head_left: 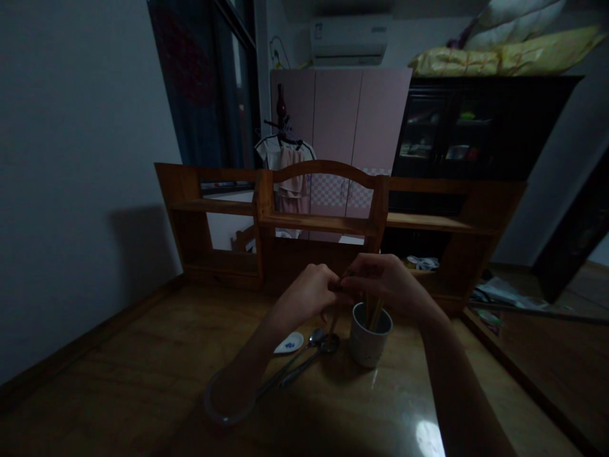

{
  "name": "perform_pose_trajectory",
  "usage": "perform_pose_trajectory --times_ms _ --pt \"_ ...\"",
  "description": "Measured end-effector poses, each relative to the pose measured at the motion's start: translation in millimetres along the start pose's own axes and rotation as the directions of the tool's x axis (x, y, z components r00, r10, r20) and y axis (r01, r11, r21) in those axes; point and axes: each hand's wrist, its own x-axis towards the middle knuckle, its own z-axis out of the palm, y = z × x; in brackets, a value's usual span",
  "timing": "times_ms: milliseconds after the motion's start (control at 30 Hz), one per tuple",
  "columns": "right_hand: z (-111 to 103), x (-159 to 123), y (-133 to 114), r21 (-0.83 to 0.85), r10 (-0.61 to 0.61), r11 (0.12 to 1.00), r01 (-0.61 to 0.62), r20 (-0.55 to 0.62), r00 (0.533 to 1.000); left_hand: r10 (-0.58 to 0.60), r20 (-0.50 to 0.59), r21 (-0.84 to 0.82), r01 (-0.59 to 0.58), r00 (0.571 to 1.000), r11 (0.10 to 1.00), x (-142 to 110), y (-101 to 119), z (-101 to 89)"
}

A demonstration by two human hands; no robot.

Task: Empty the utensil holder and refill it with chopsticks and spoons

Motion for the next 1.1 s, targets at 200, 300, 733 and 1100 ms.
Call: perform_pose_trajectory --times_ms 200,300,733,1100 --pt "0.4 1.9 3.9 0.024 0.029 0.999 -0.029 -0.021 0.999 0.021 -0.013 0.013 -0.02 1.0 1.0 2.8 -1.6 -1.6" --pt "0.4 1.8 3.0 0.04 0.012 0.999 -0.012 -0.019 1.0 0.084 -0.052 0.095 -0.079 0.995 0.992 3.0 -1.6 -3.3" --pt "-5.1 -4.3 -3.3 0.058 0.044 0.997 -0.05 0.095 0.994 0.131 0.167 -0.102 -0.115 0.977 0.988 13.1 -18.0 -5.6" --pt "-6.0 -6.6 -5.0 0.044 0.052 0.997 -0.06 0.17 0.984 0.105 0.231 -0.059 -0.094 0.967 0.994 11.4 -18.3 -6.1"
